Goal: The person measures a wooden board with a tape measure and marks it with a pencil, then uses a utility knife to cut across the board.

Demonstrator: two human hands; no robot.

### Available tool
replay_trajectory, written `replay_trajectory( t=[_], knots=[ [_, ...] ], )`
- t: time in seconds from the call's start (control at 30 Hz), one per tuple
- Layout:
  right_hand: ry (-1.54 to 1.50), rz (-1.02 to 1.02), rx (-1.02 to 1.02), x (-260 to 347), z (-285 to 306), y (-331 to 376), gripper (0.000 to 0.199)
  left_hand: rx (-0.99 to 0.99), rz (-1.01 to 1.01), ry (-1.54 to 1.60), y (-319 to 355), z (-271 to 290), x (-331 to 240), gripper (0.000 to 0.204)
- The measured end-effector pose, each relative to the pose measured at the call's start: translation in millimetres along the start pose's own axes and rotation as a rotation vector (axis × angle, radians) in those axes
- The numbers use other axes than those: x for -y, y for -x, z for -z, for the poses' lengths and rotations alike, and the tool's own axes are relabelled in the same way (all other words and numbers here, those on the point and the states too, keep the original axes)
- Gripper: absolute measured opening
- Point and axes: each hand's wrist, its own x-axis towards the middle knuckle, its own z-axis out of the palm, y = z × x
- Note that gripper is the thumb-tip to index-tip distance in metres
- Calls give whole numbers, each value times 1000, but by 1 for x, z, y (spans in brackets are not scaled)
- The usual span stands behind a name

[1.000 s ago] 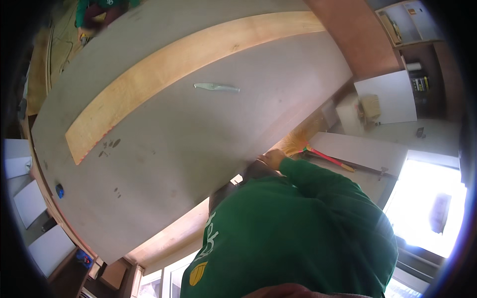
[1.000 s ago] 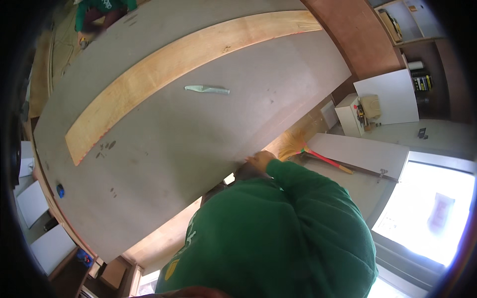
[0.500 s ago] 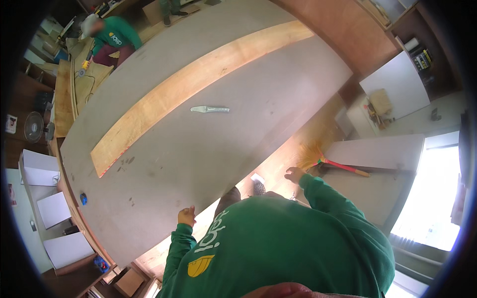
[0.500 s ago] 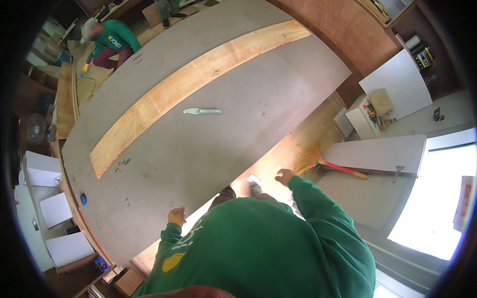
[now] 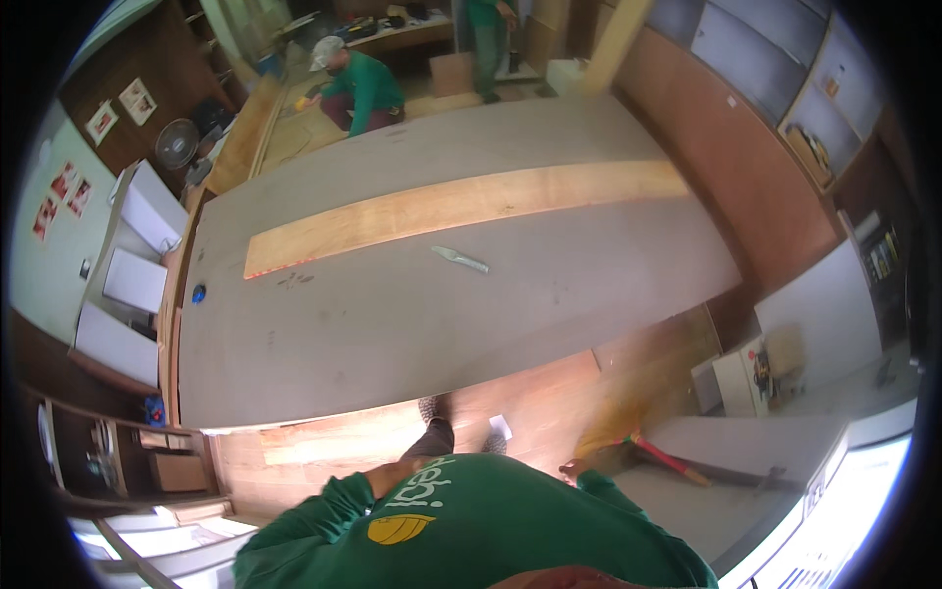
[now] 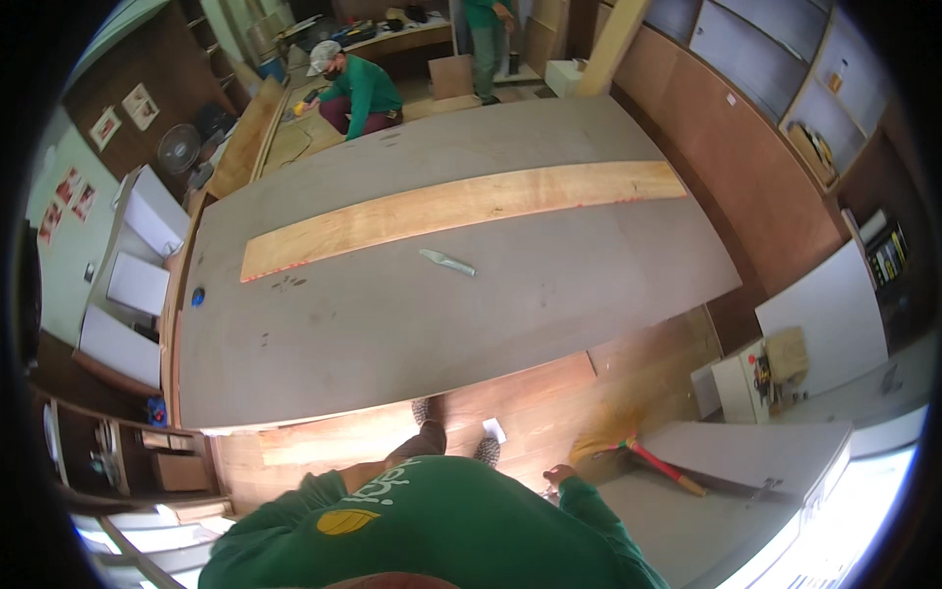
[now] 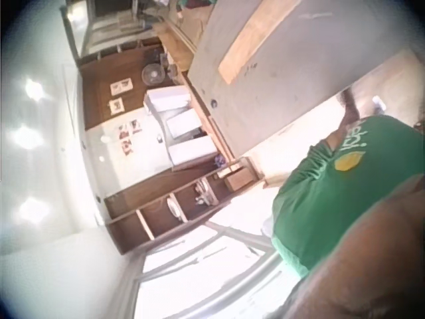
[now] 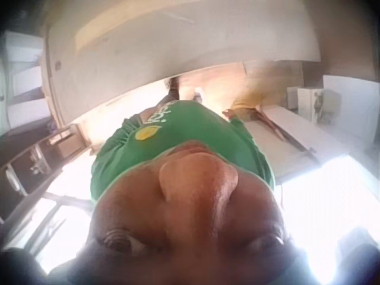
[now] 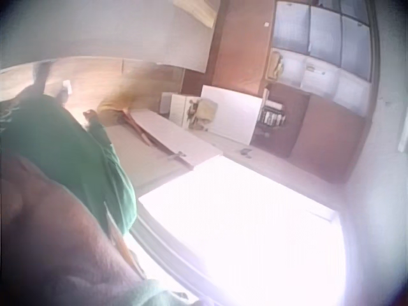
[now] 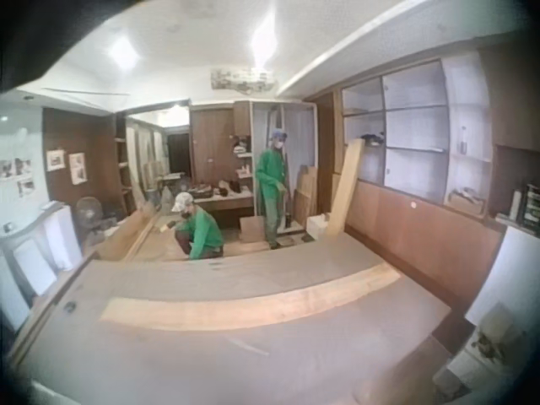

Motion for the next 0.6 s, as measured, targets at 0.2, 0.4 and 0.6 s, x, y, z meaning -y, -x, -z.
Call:
replay_trajectory(
  t=[0.2,0.4,0.6],
  knots=[
    [63,69,-25,-7,33,-5,41,-465,374,110,50,-26,90,45],
    [149,176,35,26,19,-15,39,-707,311,160,40,-75,102,70],
    [257,221,134,65,-11,-23,37,-519,220,671,72,-105,64,58]
  ],
)
